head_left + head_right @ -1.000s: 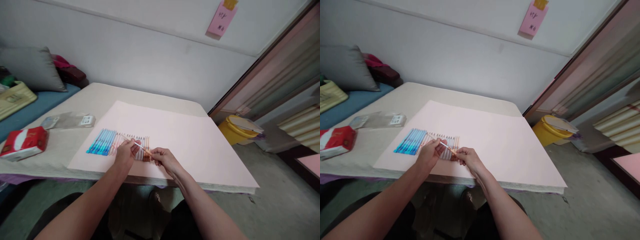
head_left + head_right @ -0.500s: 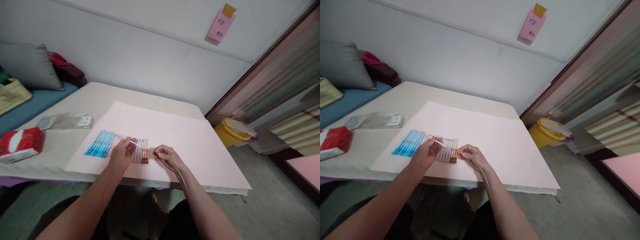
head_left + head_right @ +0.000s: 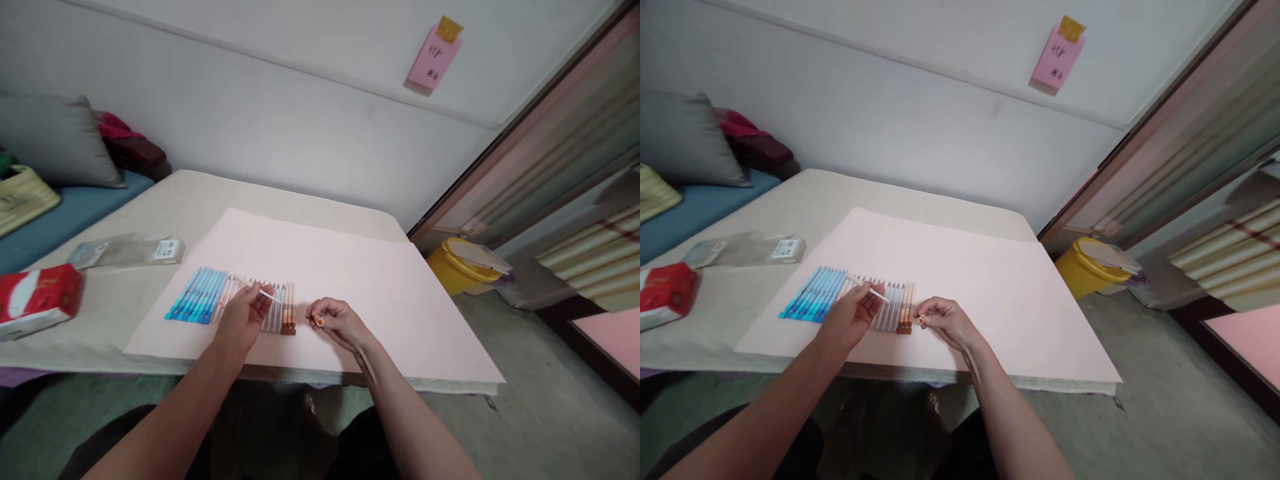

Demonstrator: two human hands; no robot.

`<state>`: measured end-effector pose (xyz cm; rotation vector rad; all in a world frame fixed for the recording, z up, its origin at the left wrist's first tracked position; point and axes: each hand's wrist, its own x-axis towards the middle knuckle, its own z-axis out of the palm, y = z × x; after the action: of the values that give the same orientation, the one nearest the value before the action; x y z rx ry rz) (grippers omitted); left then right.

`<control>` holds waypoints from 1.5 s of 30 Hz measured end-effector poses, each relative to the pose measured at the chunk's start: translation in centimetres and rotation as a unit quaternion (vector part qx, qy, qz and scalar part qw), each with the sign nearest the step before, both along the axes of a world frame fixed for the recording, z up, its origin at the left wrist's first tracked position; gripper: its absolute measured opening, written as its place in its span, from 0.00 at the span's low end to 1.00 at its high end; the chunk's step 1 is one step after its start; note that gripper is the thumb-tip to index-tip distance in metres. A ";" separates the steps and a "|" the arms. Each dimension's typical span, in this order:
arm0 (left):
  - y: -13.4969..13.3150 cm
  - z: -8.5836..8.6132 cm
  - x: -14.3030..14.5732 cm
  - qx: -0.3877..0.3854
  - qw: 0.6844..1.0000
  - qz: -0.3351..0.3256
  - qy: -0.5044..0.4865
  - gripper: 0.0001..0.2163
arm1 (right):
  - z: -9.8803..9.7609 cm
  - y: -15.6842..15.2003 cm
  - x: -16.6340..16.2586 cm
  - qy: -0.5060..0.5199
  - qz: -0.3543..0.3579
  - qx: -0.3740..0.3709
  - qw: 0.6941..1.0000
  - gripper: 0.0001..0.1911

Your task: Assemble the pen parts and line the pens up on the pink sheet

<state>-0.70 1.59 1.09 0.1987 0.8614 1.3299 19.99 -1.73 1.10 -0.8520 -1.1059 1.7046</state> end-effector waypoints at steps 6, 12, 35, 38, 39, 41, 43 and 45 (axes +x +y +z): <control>0.0 -0.2 -0.1 -0.007 1.000 0.000 0.000 0.02 | -0.1 -0.1 0.1 -0.003 -0.001 -0.002 1.000 0.10; 0.1 -0.2 -0.2 -0.004 1.000 0.000 -0.004 0.01 | -0.4 0.2 0.2 0.000 -0.011 -0.001 1.000 0.09; 0.1 -0.1 -0.3 -0.011 1.000 -0.002 -0.003 0.01 | -1.9 2.1 2.3 -0.097 -0.082 -0.007 0.992 0.10; 0.0 0.0 -0.3 -0.010 1.000 0.000 -0.008 0.02 | -2.9 3.3 4.0 -0.248 -0.180 0.018 0.952 0.10; 0.0 0.0 -0.2 -0.010 1.000 -0.001 -0.010 0.02 | -3.2 3.6 4.5 -0.317 -0.209 0.040 0.924 0.09; 0.0 0.0 -0.2 -0.013 1.000 -0.002 -0.011 0.02 | -3.9 4.1 5.4 -0.415 -0.246 0.076 0.873 0.08; 0.1 0.0 -0.2 -0.015 1.000 -0.004 -0.010 0.02 | -4.5 4.4 5.7 -0.456 -0.259 0.090 0.847 0.06; 0.1 0.0 -0.1 -0.016 1.000 -0.005 -0.008 0.02 | -5.0 4.6 5.6 -0.473 -0.261 0.098 0.836 0.04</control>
<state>-0.83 1.70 1.14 0.1667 0.8654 1.3067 25.56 2.90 -3.89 -1.7541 -1.4443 0.6430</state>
